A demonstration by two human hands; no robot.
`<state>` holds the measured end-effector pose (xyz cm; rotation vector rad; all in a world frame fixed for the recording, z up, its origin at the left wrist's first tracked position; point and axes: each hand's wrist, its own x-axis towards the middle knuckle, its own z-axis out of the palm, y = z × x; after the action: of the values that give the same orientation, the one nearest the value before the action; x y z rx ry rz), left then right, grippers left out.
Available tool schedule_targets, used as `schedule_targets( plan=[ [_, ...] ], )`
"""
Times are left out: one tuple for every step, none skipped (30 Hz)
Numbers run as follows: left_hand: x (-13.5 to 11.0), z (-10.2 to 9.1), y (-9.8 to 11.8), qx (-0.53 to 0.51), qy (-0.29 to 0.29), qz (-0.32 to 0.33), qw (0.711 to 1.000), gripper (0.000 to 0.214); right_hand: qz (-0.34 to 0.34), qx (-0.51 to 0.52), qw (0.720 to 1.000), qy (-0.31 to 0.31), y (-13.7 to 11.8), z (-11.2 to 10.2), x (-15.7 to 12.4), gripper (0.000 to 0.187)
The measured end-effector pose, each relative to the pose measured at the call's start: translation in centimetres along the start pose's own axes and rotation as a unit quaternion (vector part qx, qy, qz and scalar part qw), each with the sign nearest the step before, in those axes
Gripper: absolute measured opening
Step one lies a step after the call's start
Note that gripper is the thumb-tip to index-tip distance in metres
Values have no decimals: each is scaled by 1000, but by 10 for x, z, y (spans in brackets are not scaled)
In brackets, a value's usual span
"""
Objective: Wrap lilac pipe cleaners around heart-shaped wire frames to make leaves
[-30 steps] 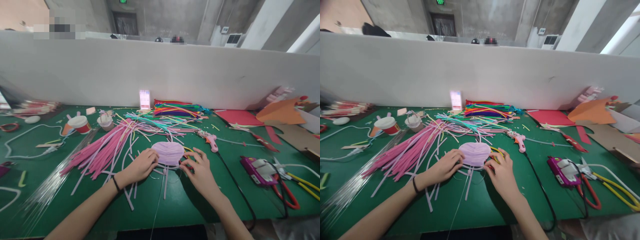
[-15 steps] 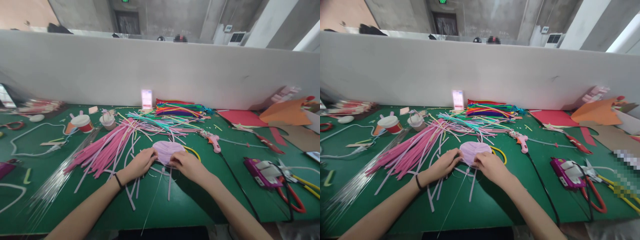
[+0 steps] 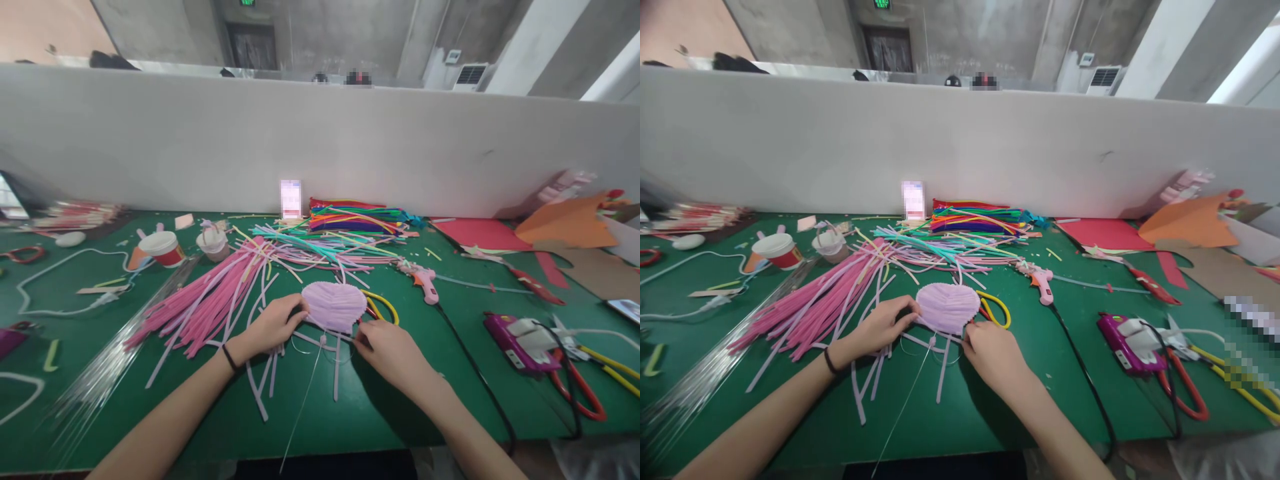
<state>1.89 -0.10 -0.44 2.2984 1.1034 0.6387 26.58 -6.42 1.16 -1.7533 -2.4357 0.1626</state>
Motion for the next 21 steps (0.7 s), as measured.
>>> schedule_targets(
  plan=[
    [0, 0, 0, 2, -1, 0, 1000, 17, -5, -1, 1000, 6, -1, 0, 1, 11],
    [0, -1, 0, 4, -2, 2, 1000, 18, -13, -1, 1000, 19, -2, -1, 2, 10],
    [0, -1, 0, 7, -2, 5, 1000, 18, -25, 1, 999, 34, -4, -2, 3, 9],
    [0, 0, 0, 12, -1, 7, 1000, 18, -41, 6, 998, 47, -6, -2, 5, 9],
    [0, 0, 0, 19, 2, 9, 1000, 19, -62, 13, 996, 56, -8, -3, 7, 9],
    [0, 1, 1, 28, 6, 10, 1000, 19, -84, 22, 994, 63, -9, -4, 11, 10],
    [0, 2, 2, 40, 12, 13, 999, 19, -106, 33, 991, 68, -11, -5, 14, 11],
    [-1, 3, 3, 52, 17, 18, 998, 19, -126, 46, 988, 73, -12, -5, 19, 12],
    [-1, 5, 5, 65, 22, 23, 997, 19, -142, 60, 985, 76, -13, -4, 23, 13],
    [-1, 7, 6, 77, 24, 28, 996, 19, -152, 77, 982, 77, -13, -3, 27, 13],
    [-1, 9, 8, 85, 26, 31, 996, 19, -157, 98, 980, 75, -13, -1, 31, 13],
    [-1, 11, 10, 87, 29, 32, 995, 19, -159, 126, 977, 67, -13, 2, 34, 13],
    [0, 13, 11, 79, 31, 29, 996, 19, -156, 160, 973, 58, -12, 5, 37, 12],
    [0, 15, 13, 64, 34, 25, 997, 20, -150, 198, 967, 50, -12, 10, 40, 12],
    [1, 17, 15, 42, 36, 20, 998, 20, -142, 239, 960, 44, -12, 14, 42, 12],
    [2, 19, 17, 17, 40, 13, 999, 20, -132, 281, 950, 42, -12, 19, 43, 12],
    [2, 21, 18, -11, 43, 6, 999, 20, -120, 324, 938, 41, -12, 23, 44, 11],
    [3, 22, 19, -38, 45, -1, 998, 19, -106, 365, 924, 41, -12, 28, 45, 11],
    [4, 23, 19, -65, 46, -8, 997, 18, -93, 405, 909, 40, -12, 31, 45, 10],
    [4, 24, 19, -91, 48, -13, 995, 16, -80, 444, 892, 37, -12, 35, 45, 10],
    [4, 25, 18, -116, 51, -18, 992, 15, -67, 478, 875, 33, -12, 37, 45, 11]
  ],
)
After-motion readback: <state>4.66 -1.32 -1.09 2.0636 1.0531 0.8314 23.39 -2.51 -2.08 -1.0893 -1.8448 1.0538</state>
